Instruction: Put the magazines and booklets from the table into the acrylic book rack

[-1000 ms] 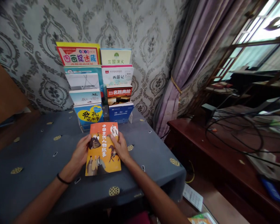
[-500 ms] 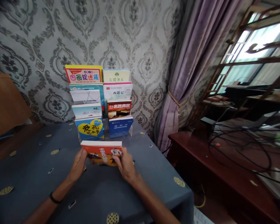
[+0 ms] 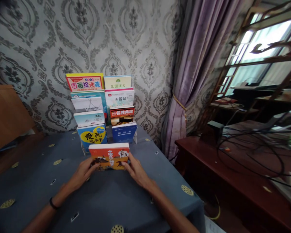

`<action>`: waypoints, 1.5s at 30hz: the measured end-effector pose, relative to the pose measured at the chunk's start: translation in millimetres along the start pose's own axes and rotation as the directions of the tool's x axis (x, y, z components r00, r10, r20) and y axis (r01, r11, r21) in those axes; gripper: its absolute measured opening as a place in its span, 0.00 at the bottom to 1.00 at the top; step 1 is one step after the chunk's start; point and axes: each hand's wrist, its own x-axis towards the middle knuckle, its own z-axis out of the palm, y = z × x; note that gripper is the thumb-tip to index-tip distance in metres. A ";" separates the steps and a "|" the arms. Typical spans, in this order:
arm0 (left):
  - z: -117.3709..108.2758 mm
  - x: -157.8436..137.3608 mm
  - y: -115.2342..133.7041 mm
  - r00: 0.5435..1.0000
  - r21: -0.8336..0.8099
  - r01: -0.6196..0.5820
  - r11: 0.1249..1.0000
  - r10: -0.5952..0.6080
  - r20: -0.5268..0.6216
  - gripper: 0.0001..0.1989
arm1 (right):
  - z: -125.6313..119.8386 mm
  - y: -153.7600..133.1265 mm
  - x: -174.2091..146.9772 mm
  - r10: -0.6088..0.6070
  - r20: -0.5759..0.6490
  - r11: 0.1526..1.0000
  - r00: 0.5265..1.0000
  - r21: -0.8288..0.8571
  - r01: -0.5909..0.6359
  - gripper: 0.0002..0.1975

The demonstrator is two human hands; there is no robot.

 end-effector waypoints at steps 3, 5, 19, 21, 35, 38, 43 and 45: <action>10.3 13.4 3.3 0.999 -0.016 -0.034 0.999 0.033 -0.016 0.13 | -8.8 4.6 5.6 -0.011 -0.066 1.000 0.998 -0.025 0.009 0.17; 17.3 24.7 6.6 0.998 -0.028 -0.055 0.998 0.054 -0.025 0.14 | -16.1 7.4 11.1 -0.019 -0.091 0.999 0.996 -0.030 0.016 0.18; 23.9 115.1 43.9 0.950 0.251 -0.202 0.947 0.252 -0.186 0.08 | -73.7 14.1 104.8 -0.206 -0.372 0.978 0.905 -0.040 0.206 0.17; 24.3 117.8 43.2 0.949 0.268 -0.181 0.946 0.240 -0.207 0.08 | -73.1 13.3 108.3 -0.208 -0.366 0.976 0.907 -0.022 0.216 0.17; 29.6 115.7 29.8 0.953 0.239 -0.135 0.962 0.192 -0.234 0.08 | -59.7 20.4 106.1 -0.211 -0.376 0.976 0.902 -0.023 0.219 0.20; 34.4 115.9 27.6 0.953 0.188 -0.130 0.974 0.175 -0.246 0.05 | -57.2 24.0 102.6 -0.206 -0.375 0.978 0.904 -0.047 0.203 0.19; 46.5 114.7 19.6 0.960 0.077 -0.052 0.996 0.071 -0.272 0.02 | -52.0 38.4 97.4 -0.190 -0.369 0.981 0.910 -0.106 0.162 0.19; 51.0 113.9 15.2 0.958 0.035 -0.038 0.999 0.046 -0.282 0.03 | -50.2 44.6 95.8 -0.176 -0.354 0.981 0.919 -0.135 0.137 0.20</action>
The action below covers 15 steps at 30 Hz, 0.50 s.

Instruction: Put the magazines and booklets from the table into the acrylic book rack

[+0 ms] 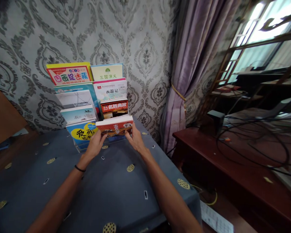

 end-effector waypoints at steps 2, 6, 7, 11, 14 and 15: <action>2.9 -1.4 -4.2 1.000 0.027 -0.029 0.999 0.029 0.003 0.03 | 1.1 4.4 -2.3 0.012 0.008 1.000 1.000 -0.015 -0.012 0.20; 4.6 -0.9 -10.4 0.987 0.195 -0.157 0.968 0.149 0.056 0.05 | 3.0 9.7 -4.4 0.030 -0.012 1.000 0.999 0.004 -0.030 0.20; 4.6 -0.4 -11.2 0.982 0.230 -0.185 0.955 0.173 0.072 0.06 | 3.6 10.6 -4.7 0.028 -0.019 1.000 0.999 0.014 -0.028 0.21; 4.1 1.0 -12.2 0.971 0.310 -0.235 0.921 0.213 0.106 0.07 | 7.0 13.6 -6.8 0.036 -0.040 0.998 0.999 0.051 -0.033 0.21; 3.6 1.0 -11.4 0.974 0.337 -0.224 0.915 0.201 0.104 0.05 | 10.0 15.4 -8.3 0.059 -0.074 0.997 0.996 0.057 -0.055 0.19; 3.4 0.9 -11.0 0.975 0.341 -0.219 0.914 0.195 0.103 0.04 | 10.8 15.8 -8.4 0.061 -0.080 0.997 0.995 0.058 -0.056 0.18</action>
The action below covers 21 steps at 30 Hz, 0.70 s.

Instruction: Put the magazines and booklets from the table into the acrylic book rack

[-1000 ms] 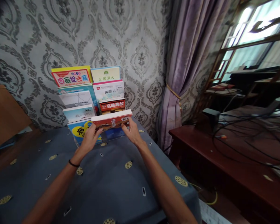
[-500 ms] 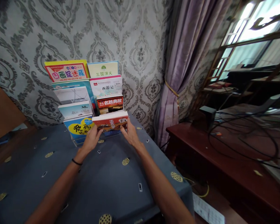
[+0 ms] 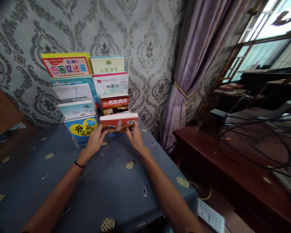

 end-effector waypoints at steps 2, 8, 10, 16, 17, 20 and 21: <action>-0.6 -0.1 0.7 1.000 0.006 0.013 1.000 -0.013 -0.001 0.03 | 0.9 0.1 0.7 -0.003 0.003 1.000 1.000 0.015 0.003 0.18; -2.4 0.4 1.6 0.999 0.001 0.032 0.999 -0.032 -0.025 0.03 | 1.9 -4.9 9.1 -0.018 0.028 0.998 0.999 0.059 0.016 0.15; -2.8 0.8 0.5 0.999 -0.002 0.033 0.999 -0.033 -0.026 0.04 | 3.1 -6.6 12.8 -0.031 0.033 0.997 0.999 0.071 0.029 0.15; 0.5 2.2 -8.3 0.996 -0.003 0.045 0.999 -0.045 -0.082 0.07 | 8.3 -8.6 23.5 -0.089 0.040 0.992 0.995 0.092 0.085 0.14; 1.3 2.5 -9.7 0.995 -0.005 0.051 0.999 -0.052 -0.082 0.07 | 8.4 -8.8 24.9 -0.092 0.041 0.992 0.995 0.085 0.089 0.13; 3.3 4.0 -11.8 0.996 -0.009 0.064 0.998 -0.064 -0.069 0.07 | 6.6 -10.4 28.8 -0.078 0.058 0.996 0.995 0.057 0.075 0.12; 3.7 4.8 -11.9 0.995 -0.009 0.066 0.998 -0.066 -0.070 0.06 | 5.4 -11.2 30.2 -0.072 0.070 0.996 0.995 0.055 0.068 0.12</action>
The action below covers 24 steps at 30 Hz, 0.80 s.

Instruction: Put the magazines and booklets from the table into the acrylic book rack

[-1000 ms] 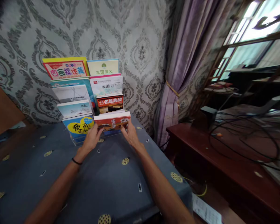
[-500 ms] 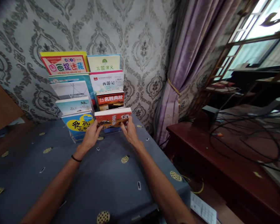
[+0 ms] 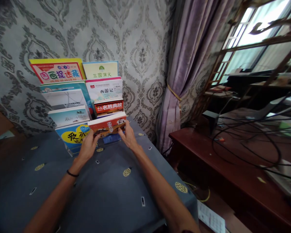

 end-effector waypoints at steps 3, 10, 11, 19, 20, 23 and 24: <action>1.0 3.1 1.5 1.000 0.011 0.010 1.000 -0.009 -0.012 0.05 | -4.0 -2.6 4.6 0.009 0.023 1.000 1.000 0.009 -0.009 0.14; 2.4 7.3 2.6 1.000 0.028 0.016 0.999 -0.016 -0.012 0.04 | -3.6 1.3 12.0 0.024 0.010 0.999 1.000 0.040 -0.025 0.13; 3.1 6.9 1.9 1.000 0.035 0.022 0.999 -0.022 -0.007 0.03 | -2.7 3.6 11.2 0.026 0.002 0.999 1.000 0.044 -0.026 0.13; 10.3 0.5 0.6 0.997 0.034 0.020 0.999 -0.023 0.067 0.05 | -2.0 20.6 -2.5 0.115 0.017 0.993 0.993 0.022 -0.115 0.21; 10.8 0.1 1.2 0.998 0.033 0.013 0.999 -0.015 0.066 0.05 | -2.3 21.3 -3.3 0.122 0.017 0.992 0.992 0.023 -0.122 0.22; 12.1 -0.7 2.6 0.998 0.048 0.007 0.999 -0.010 0.064 0.03 | -2.6 22.0 -4.4 0.129 0.014 0.991 0.992 0.019 -0.129 0.24; 12.6 -0.9 2.8 0.998 0.056 0.011 0.998 -0.014 0.063 0.03 | -2.5 21.9 -4.5 0.128 0.016 0.992 0.992 0.015 -0.128 0.24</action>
